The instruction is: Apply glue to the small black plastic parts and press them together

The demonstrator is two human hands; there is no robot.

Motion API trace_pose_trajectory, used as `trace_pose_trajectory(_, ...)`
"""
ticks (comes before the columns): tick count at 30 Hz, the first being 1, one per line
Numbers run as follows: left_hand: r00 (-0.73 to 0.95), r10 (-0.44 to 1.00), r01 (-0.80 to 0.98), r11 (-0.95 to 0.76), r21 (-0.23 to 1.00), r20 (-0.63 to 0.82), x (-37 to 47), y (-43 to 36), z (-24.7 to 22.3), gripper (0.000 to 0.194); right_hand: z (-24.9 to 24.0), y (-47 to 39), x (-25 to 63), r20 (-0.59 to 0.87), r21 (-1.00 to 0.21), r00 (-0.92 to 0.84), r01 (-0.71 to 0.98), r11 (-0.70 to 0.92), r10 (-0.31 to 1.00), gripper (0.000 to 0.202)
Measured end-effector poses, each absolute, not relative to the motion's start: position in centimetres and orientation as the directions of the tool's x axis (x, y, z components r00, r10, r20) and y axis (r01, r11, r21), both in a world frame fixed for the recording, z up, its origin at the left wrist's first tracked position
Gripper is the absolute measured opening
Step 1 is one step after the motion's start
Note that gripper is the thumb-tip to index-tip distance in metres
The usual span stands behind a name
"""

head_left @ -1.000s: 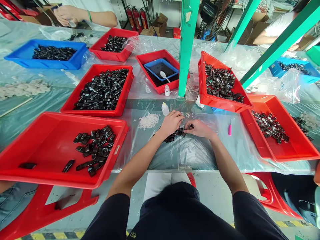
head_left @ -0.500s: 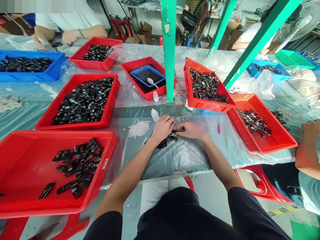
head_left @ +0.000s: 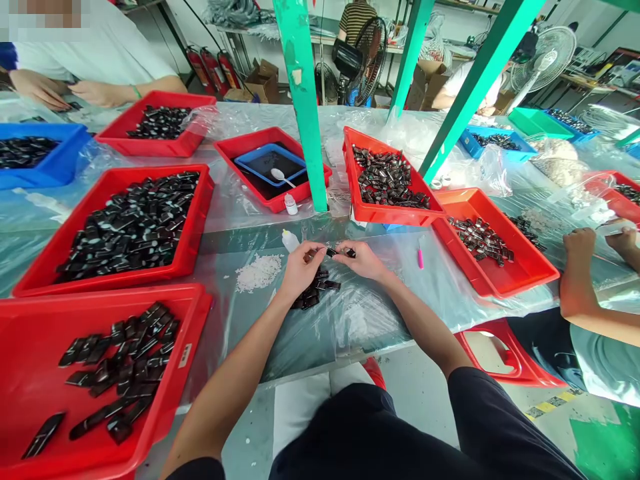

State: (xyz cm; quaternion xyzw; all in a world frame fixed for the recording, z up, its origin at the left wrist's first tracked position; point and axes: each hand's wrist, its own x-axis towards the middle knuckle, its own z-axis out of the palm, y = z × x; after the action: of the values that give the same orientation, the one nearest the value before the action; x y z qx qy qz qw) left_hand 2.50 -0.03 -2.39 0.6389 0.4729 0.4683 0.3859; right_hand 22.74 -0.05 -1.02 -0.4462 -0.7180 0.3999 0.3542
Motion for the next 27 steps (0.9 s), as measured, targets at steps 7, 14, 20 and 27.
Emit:
trace_pose_trajectory(7, 0.116, 0.964, 0.255, -0.263, 0.931, 0.240, 2.3, -0.1, -1.7, 0.029, -1.5, -0.1, 22.4, 0.156, -0.846, -0.331, 0.442, 0.299, 0.931, 0.033)
trace_pose_trajectory(14, 0.171, 0.983, 0.140, -0.092, 0.986, 0.068, 1.3, 0.0, -0.2, 0.033, -1.1, -0.8, 22.3, 0.180, -0.775, -0.344, 0.528, 0.348, 0.922, 0.025)
trace_pose_trajectory(20, 0.208, 0.975, 0.175, -0.120, 0.977, 0.083, 1.2, 0.0, -0.1, 0.029, -0.9, -0.8, 22.4, 0.187, -0.758, -0.377, 0.532, 0.377, 0.907, 0.023)
trace_pose_trajectory(27, 0.145, 0.910, 0.374, -0.413, 0.830, 0.388, 2.6, -1.4, -0.3, 0.023, -0.5, -1.0, 21.3, 0.178, -0.919, -0.244, 0.304, 0.250, 0.953, 0.035)
